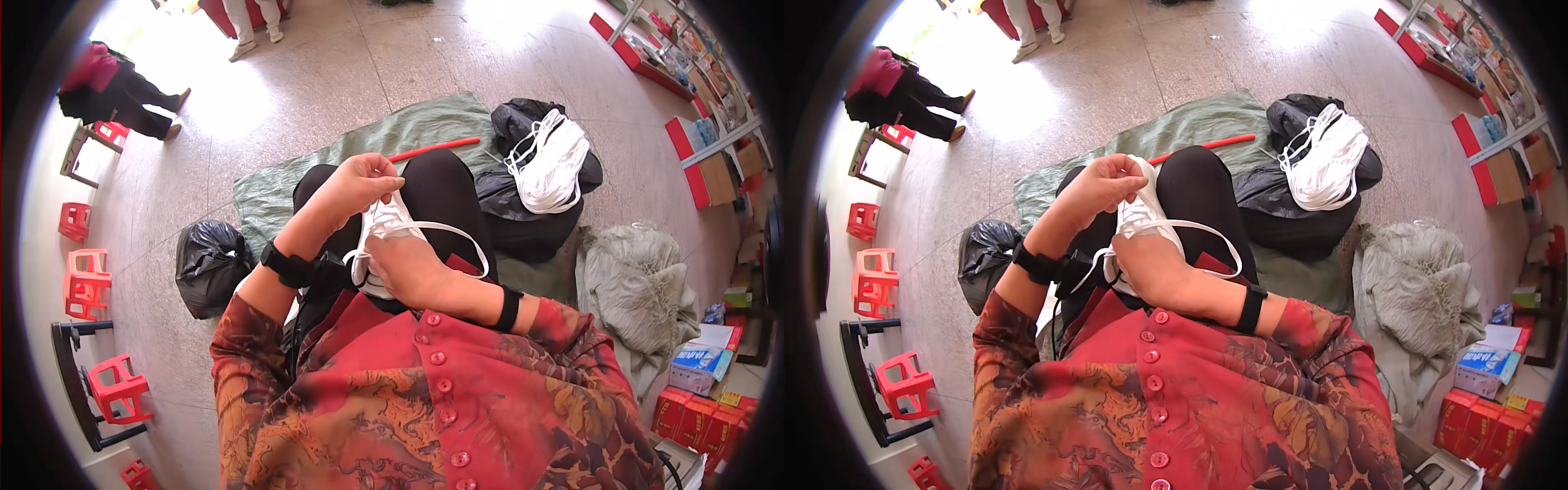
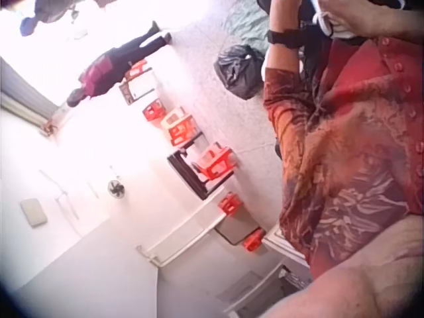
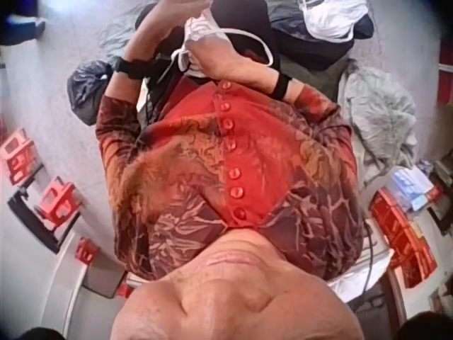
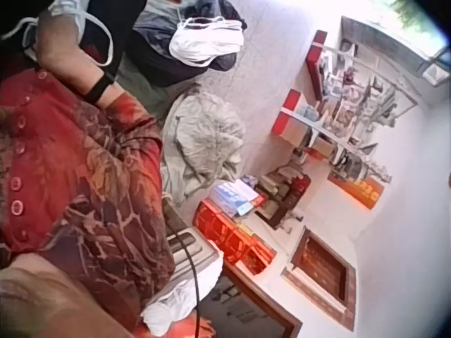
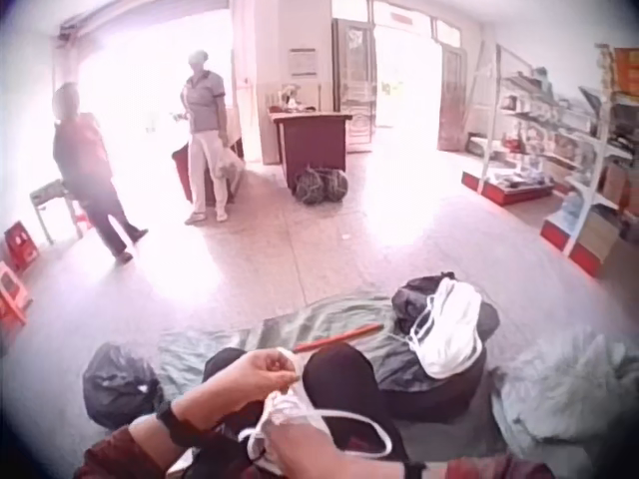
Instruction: Lacing multiple pairs of white athletic shoes.
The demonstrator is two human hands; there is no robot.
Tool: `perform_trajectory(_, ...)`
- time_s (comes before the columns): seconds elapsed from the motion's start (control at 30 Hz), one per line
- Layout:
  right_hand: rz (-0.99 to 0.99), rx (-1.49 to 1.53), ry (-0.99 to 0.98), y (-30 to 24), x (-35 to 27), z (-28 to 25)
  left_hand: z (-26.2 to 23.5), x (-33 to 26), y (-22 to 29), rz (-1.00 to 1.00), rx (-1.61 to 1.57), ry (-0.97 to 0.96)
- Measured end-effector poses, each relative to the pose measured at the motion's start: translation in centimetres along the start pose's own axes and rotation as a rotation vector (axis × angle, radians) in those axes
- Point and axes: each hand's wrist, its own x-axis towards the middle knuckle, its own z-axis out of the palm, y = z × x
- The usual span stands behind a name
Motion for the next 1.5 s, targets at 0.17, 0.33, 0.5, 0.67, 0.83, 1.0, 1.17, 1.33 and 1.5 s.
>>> perform_trajectory(0.17, -0.246, 0.220, 0.076, -2.2, 1.2, -0.2, 0.3, 0.8, -0.8, -0.080, -0.141, -0.066)
perform_trajectory(0.33, -0.640, 0.643, 0.019, -6.4, 1.8, -3.0, 1.4, -0.8, -2.6, 0.186, 0.235, 0.209)
perform_trajectory(0.5, -0.639, 0.528, -0.031, -5.2, 0.6, -7.0, 1.1, -5.2, -3.4, 0.154, 0.507, 0.344)
perform_trajectory(0.67, -0.309, 0.532, 0.208, -1.2, -1.7, -12.4, 2.3, -5.7, -4.1, 0.294, 0.626, 0.392)
perform_trajectory(0.83, -0.028, 0.814, 0.536, 2.4, -5.5, -18.0, 1.9, -4.8, -4.3, 0.325, 0.758, 0.353)
perform_trajectory(1.0, 0.016, 0.939, 0.723, 6.1, -6.9, -18.9, 0.9, -3.4, -3.4, 0.129, 0.182, 0.085)
perform_trajectory(1.17, 0.020, 0.922, 0.827, 8.8, -8.1, -19.6, 0.7, -3.5, -3.0, 0.055, 0.225, 0.141)
perform_trajectory(1.33, -0.033, 0.948, 0.931, 10.3, -9.4, -21.9, 2.1, -5.6, -4.5, 0.201, 0.420, 0.371)
perform_trajectory(1.5, -0.043, 0.968, 0.910, 11.0, -9.3, -22.1, 3.2, -5.9, -5.9, 0.317, 0.464, 0.493)
